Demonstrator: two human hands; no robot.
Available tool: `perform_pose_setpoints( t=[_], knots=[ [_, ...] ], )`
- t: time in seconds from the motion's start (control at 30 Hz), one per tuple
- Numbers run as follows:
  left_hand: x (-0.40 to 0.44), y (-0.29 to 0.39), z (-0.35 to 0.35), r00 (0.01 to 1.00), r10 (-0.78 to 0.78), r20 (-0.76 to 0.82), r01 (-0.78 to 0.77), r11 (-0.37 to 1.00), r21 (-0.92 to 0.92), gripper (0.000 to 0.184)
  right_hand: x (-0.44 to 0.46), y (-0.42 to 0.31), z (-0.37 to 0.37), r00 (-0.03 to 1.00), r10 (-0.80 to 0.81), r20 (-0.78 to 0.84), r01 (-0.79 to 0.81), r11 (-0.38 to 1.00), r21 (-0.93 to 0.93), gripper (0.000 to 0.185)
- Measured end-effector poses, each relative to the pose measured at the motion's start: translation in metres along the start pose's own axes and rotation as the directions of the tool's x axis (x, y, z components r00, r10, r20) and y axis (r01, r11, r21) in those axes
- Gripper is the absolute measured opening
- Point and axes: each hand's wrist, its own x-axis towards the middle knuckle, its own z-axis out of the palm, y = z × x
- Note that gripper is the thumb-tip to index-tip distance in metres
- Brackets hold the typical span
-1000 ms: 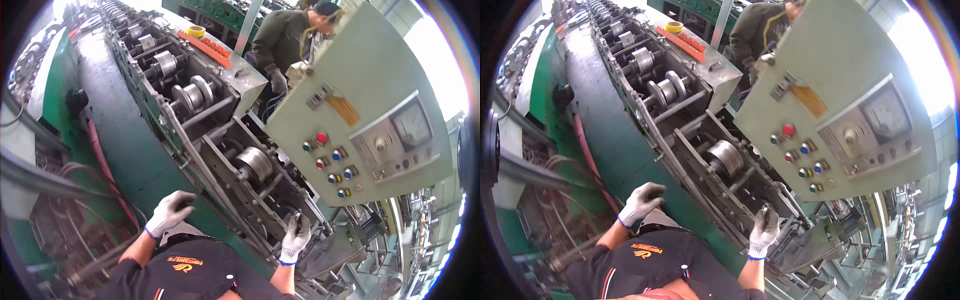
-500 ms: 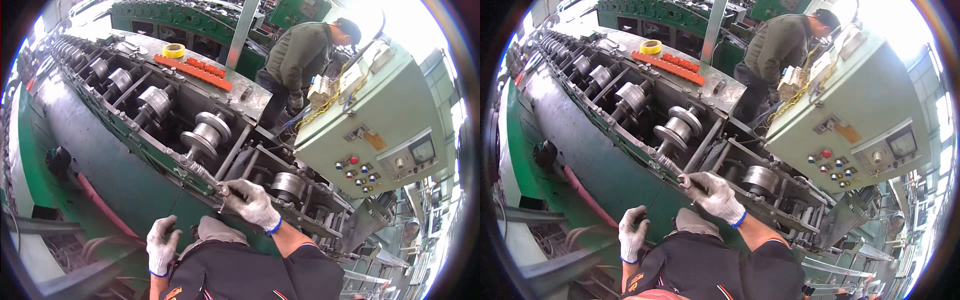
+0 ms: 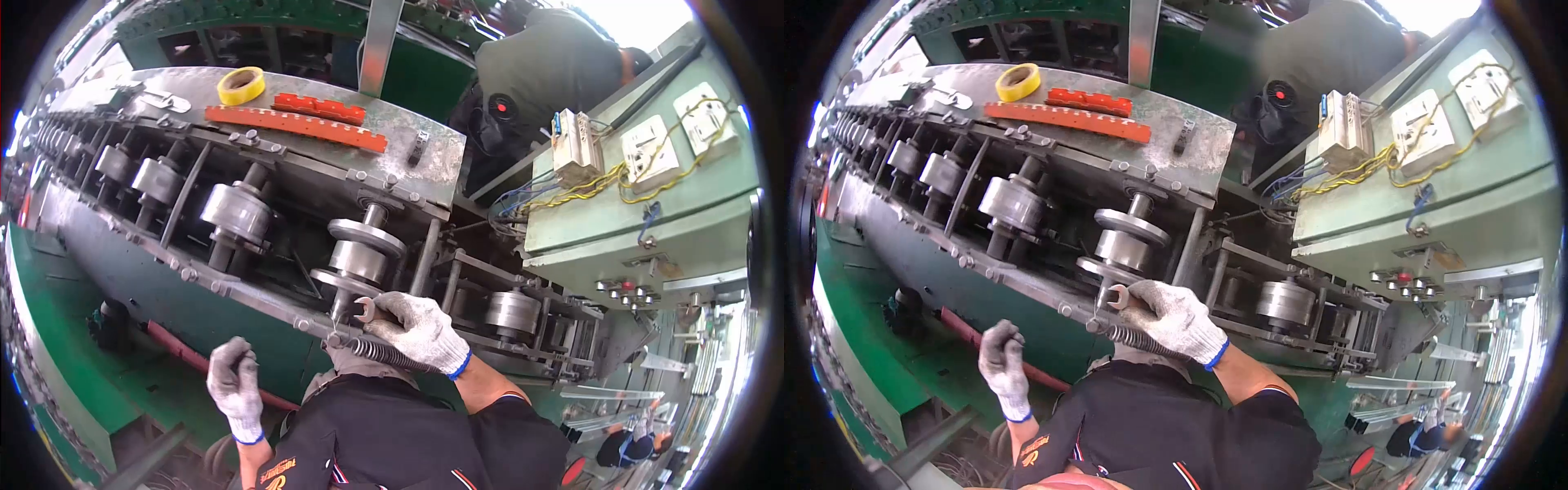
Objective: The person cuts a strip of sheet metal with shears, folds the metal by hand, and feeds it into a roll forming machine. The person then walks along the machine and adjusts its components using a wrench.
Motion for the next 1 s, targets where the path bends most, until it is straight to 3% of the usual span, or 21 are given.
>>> perform_pose_setpoints(
  t=[0.1, 0.17, 0.2, 0.23, 0.27, 0.3, 0.33, 0.37, 0.4, 0.43, 0.47, 0.5, 0.53, 0.57, 0.6, 0.63, 0.67, 0.73, 0.87, 0.93, 1.0],
  knots=[
    [0.051, 0.002, 0.004, 0.995, 0.096, -0.029, -0.097, 0.995, -0.011, 0.018, 0.012, 0.001, 0.000, 0.993, 0.117, -0.022, -0.116, 0.993, 0.012, 0.031],
    [0.079, 0.002, 0.013, 0.975, 0.223, 0.019, -0.224, 0.970, 0.097, 0.016, 0.018, -0.001, -0.008, 0.992, 0.117, -0.052, -0.122, 0.987, -0.107, 0.030],
    [0.092, 0.001, 0.019, 0.945, 0.314, 0.091, -0.325, 0.934, 0.149, 0.020, 0.019, -0.007, -0.015, 0.994, 0.080, -0.076, -0.093, 0.979, -0.182, 0.028],
    [0.105, 0.001, 0.030, 0.899, 0.419, 0.130, -0.436, 0.887, 0.155, 0.021, 0.017, -0.004, -0.023, 0.994, 0.083, -0.076, -0.090, 0.992, -0.087, 0.026],
    [0.112, 0.005, 0.040, 0.904, 0.389, 0.179, -0.418, 0.892, 0.172, 0.020, 0.012, -0.014, -0.037, 0.989, 0.046, -0.141, -0.053, 0.997, -0.048, 0.023],
    [0.120, 0.005, 0.050, 0.876, 0.426, 0.226, -0.468, 0.865, 0.181, 0.019, 0.010, -0.030, -0.052, 0.961, -0.106, -0.255, 0.092, 0.994, -0.065, 0.022],
    [0.127, -0.001, 0.062, 0.854, 0.446, 0.269, -0.485, 0.869, 0.100, 0.023, 0.001, -0.048, -0.067, 0.902, -0.153, -0.404, 0.122, 0.987, -0.102, 0.020],
    [0.130, -0.015, 0.072, 0.847, 0.442, 0.296, -0.485, 0.870, 0.091, 0.024, -0.012, -0.056, -0.073, 0.745, -0.267, -0.611, 0.152, 0.960, -0.235, 0.021],
    [0.132, -0.012, 0.078, 0.791, 0.483, 0.377, -0.575, 0.797, 0.184, 0.023, -0.021, -0.053, -0.068, 0.522, -0.135, -0.842, 0.403, 0.910, 0.103, 0.023],
    [0.132, -0.017, 0.080, 0.747, 0.538, 0.391, -0.629, 0.762, 0.154, 0.021, -0.025, -0.035, -0.082, 0.391, -0.412, -0.823, 0.703, 0.711, -0.022, 0.027],
    [0.133, -0.026, 0.078, 0.754, 0.537, 0.378, -0.624, 0.765, 0.157, 0.022, -0.025, -0.028, -0.081, 0.371, -0.425, -0.826, 0.708, 0.705, -0.045, 0.027],
    [0.134, -0.025, 0.077, 0.758, 0.530, 0.382, -0.619, 0.768, 0.165, 0.021, -0.028, -0.026, -0.076, 0.519, -0.353, -0.779, 0.350, 0.919, -0.183, 0.026],
    [0.133, -0.023, 0.076, 0.765, 0.517, 0.384, -0.610, 0.773, 0.174, 0.019, -0.032, -0.026, -0.072, 0.622, -0.211, -0.754, -0.070, 0.944, -0.322, 0.031],
    [0.130, -0.019, 0.075, 0.802, 0.433, 0.411, -0.547, 0.808, 0.217, 0.017, -0.014, -0.053, -0.068, 0.839, -0.114, -0.533, -0.134, 0.905, -0.404, 0.029],
    [0.129, -0.018, 0.072, 0.795, 0.452, 0.404, -0.561, 0.802, 0.207, 0.017, -0.023, -0.027, -0.054, 0.912, 0.143, -0.385, -0.333, 0.807, -0.488, 0.022],
    [0.132, -0.020, 0.074, 0.784, 0.481, 0.391, -0.580, 0.792, 0.189, 0.016, -0.027, -0.028, -0.044, 0.911, 0.261, -0.319, -0.409, 0.669, -0.620, 0.022],
    [0.131, -0.024, 0.073, 0.791, 0.465, 0.399, -0.570, 0.796, 0.203, 0.016, -0.036, -0.024, -0.035, 0.920, 0.145, -0.365, -0.320, 0.814, -0.484, 0.022],
    [0.132, -0.024, 0.070, 0.784, 0.471, 0.405, -0.577, 0.793, 0.195, 0.016, -0.051, -0.035, -0.019, 0.844, 0.165, -0.510, -0.318, 0.921, -0.227, 0.022],
    [0.128, -0.017, 0.074, 0.773, 0.521, 0.363, -0.603, 0.782, 0.160, 0.013, -0.090, -0.080, -0.018, 0.766, 0.057, -0.640, -0.332, 0.888, -0.318, 0.024],
    [0.124, -0.024, 0.075, 0.777, 0.522, 0.352, -0.596, 0.789, 0.145, 0.011, -0.117, -0.078, -0.013, 0.754, -0.004, -0.657, -0.264, 0.914, -0.309, 0.024],
    [0.120, -0.026, 0.075, 0.793, 0.489, 0.364, -0.564, 0.816, 0.131, 0.010, -0.146, -0.068, -0.002, 0.790, 0.068, -0.610, -0.293, 0.915, -0.277, 0.021]
  ],
)
